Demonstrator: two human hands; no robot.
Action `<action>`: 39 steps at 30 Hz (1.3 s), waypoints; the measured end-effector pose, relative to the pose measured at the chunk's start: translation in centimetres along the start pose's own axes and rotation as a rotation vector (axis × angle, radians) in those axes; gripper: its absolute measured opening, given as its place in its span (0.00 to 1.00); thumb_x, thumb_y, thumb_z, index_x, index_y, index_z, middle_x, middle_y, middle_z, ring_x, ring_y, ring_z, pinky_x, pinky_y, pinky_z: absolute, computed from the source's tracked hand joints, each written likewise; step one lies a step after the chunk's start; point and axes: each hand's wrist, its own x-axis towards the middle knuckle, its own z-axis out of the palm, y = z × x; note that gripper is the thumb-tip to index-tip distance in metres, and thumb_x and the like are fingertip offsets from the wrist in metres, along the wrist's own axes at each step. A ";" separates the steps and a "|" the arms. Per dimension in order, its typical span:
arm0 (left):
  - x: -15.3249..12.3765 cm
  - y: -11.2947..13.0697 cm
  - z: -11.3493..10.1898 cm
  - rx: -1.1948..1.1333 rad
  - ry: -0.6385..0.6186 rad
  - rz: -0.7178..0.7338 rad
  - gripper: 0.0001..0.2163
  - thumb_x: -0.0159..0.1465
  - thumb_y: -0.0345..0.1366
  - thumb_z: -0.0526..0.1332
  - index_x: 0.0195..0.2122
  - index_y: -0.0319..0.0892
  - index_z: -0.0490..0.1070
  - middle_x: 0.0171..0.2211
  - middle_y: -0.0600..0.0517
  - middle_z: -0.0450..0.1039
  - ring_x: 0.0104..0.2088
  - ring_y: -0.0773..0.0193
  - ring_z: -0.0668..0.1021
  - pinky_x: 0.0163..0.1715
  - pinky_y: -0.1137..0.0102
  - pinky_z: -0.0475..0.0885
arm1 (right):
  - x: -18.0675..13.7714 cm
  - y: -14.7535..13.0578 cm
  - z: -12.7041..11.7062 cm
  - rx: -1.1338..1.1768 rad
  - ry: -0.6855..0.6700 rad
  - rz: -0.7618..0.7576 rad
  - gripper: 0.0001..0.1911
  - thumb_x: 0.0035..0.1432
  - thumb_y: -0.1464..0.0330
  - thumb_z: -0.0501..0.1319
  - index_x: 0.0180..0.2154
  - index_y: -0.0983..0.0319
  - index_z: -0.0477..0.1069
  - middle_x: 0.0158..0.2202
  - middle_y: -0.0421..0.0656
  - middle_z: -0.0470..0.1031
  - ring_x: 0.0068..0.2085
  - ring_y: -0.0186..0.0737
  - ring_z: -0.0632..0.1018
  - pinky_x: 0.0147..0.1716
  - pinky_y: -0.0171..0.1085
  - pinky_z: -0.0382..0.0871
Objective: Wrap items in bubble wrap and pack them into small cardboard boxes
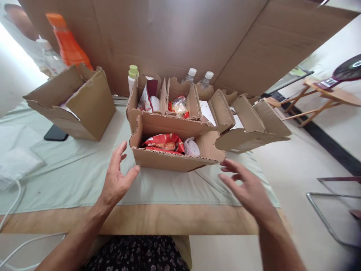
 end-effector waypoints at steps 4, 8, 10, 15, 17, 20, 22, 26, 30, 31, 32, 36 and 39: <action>0.5 -0.9 1.7 -0.143 -0.103 -0.060 0.31 0.66 0.41 0.63 0.69 0.48 0.58 0.68 0.42 0.64 0.67 0.48 0.70 0.65 0.50 0.69 | -0.3 0.1 7.7 0.178 -0.006 0.034 0.29 0.58 0.48 0.65 0.52 0.61 0.72 0.48 0.52 0.80 0.40 0.47 0.81 0.38 0.46 0.78; -0.1 -0.3 3.3 -0.172 -0.136 -0.050 0.28 0.65 0.41 0.62 0.66 0.46 0.59 0.62 0.43 0.70 0.63 0.52 0.73 0.63 0.54 0.71 | -0.7 -1.0 10.7 0.275 0.079 0.049 0.27 0.58 0.45 0.64 0.46 0.61 0.72 0.40 0.49 0.79 0.39 0.48 0.79 0.40 0.47 0.77; -1.4 0.1 3.7 -0.150 -0.160 -0.033 0.27 0.66 0.41 0.62 0.65 0.45 0.59 0.61 0.42 0.71 0.64 0.51 0.73 0.64 0.54 0.71 | -2.4 -1.0 10.3 0.269 0.120 0.078 0.26 0.59 0.46 0.65 0.44 0.61 0.72 0.38 0.48 0.79 0.39 0.48 0.79 0.40 0.48 0.77; -5.5 0.9 1.8 -0.176 -0.216 -0.059 0.27 0.67 0.42 0.63 0.65 0.42 0.61 0.62 0.39 0.70 0.67 0.47 0.70 0.69 0.49 0.63 | -7.6 -3.1 9.0 0.238 0.248 0.139 0.24 0.61 0.52 0.66 0.52 0.60 0.73 0.46 0.51 0.80 0.49 0.53 0.79 0.55 0.54 0.72; -6.1 0.9 -0.2 -0.229 -0.144 -0.106 0.28 0.66 0.42 0.65 0.66 0.43 0.62 0.61 0.40 0.71 0.68 0.48 0.69 0.70 0.50 0.61 | -7.9 -5.5 9.7 0.270 0.205 0.099 0.25 0.63 0.55 0.65 0.56 0.60 0.72 0.50 0.52 0.79 0.52 0.53 0.79 0.58 0.53 0.70; -5.6 1.0 -3.0 -0.294 0.040 -0.106 0.30 0.63 0.39 0.69 0.66 0.44 0.63 0.61 0.43 0.72 0.67 0.48 0.70 0.70 0.53 0.62 | -6.5 -8.5 10.8 0.294 0.096 0.003 0.27 0.61 0.55 0.65 0.58 0.60 0.72 0.52 0.52 0.79 0.53 0.54 0.79 0.60 0.54 0.69; -5.2 1.2 -3.7 -0.299 0.109 -0.086 0.31 0.62 0.38 0.70 0.66 0.45 0.64 0.61 0.43 0.73 0.67 0.48 0.71 0.69 0.53 0.62 | -5.8 -9.2 11.0 0.294 0.069 -0.025 0.26 0.61 0.54 0.65 0.56 0.60 0.73 0.48 0.51 0.80 0.51 0.54 0.79 0.60 0.55 0.69; -6.0 1.7 -2.5 -0.285 0.043 -0.097 0.29 0.62 0.38 0.69 0.64 0.44 0.66 0.61 0.43 0.73 0.67 0.47 0.70 0.70 0.52 0.61 | -7.0 -7.7 10.3 0.262 0.112 0.034 0.24 0.61 0.54 0.65 0.54 0.60 0.74 0.43 0.50 0.81 0.48 0.55 0.80 0.56 0.54 0.72; -6.9 0.4 -2.7 -0.284 0.027 -0.183 0.27 0.62 0.36 0.67 0.63 0.44 0.68 0.61 0.43 0.72 0.66 0.47 0.71 0.69 0.53 0.63 | -10.0 -7.0 11.8 0.281 0.166 0.063 0.26 0.60 0.54 0.67 0.55 0.61 0.73 0.46 0.52 0.80 0.49 0.56 0.80 0.53 0.55 0.74; -6.5 -0.2 -3.4 -0.291 0.053 -0.194 0.27 0.61 0.35 0.67 0.62 0.44 0.68 0.61 0.43 0.73 0.65 0.47 0.72 0.68 0.54 0.65 | -10.5 -7.4 12.7 0.302 0.151 0.055 0.26 0.61 0.55 0.66 0.56 0.61 0.72 0.46 0.52 0.80 0.50 0.56 0.80 0.53 0.55 0.74; -5.9 -0.9 -4.2 -0.302 0.086 -0.199 0.27 0.60 0.35 0.67 0.62 0.43 0.68 0.60 0.43 0.73 0.64 0.47 0.73 0.67 0.54 0.67 | -10.9 -8.0 13.7 0.328 0.122 0.037 0.26 0.62 0.56 0.66 0.58 0.61 0.72 0.47 0.52 0.80 0.51 0.56 0.80 0.55 0.56 0.74; -1.4 -3.2 -7.6 -0.326 0.246 -0.146 0.28 0.54 0.33 0.66 0.59 0.42 0.70 0.56 0.44 0.76 0.58 0.48 0.78 0.60 0.56 0.73 | -11.7 -11.0 17.1 0.423 -0.044 -0.131 0.34 0.63 0.60 0.64 0.68 0.60 0.62 0.61 0.56 0.73 0.62 0.60 0.75 0.61 0.60 0.71; 1.3 -4.1 -8.7 -0.284 0.339 -0.123 0.32 0.54 0.33 0.65 0.63 0.45 0.68 0.63 0.45 0.72 0.64 0.47 0.74 0.65 0.54 0.69 | -11.6 -11.5 17.8 0.434 -0.143 -0.298 0.36 0.63 0.65 0.64 0.70 0.56 0.59 0.70 0.54 0.64 0.68 0.58 0.70 0.62 0.57 0.72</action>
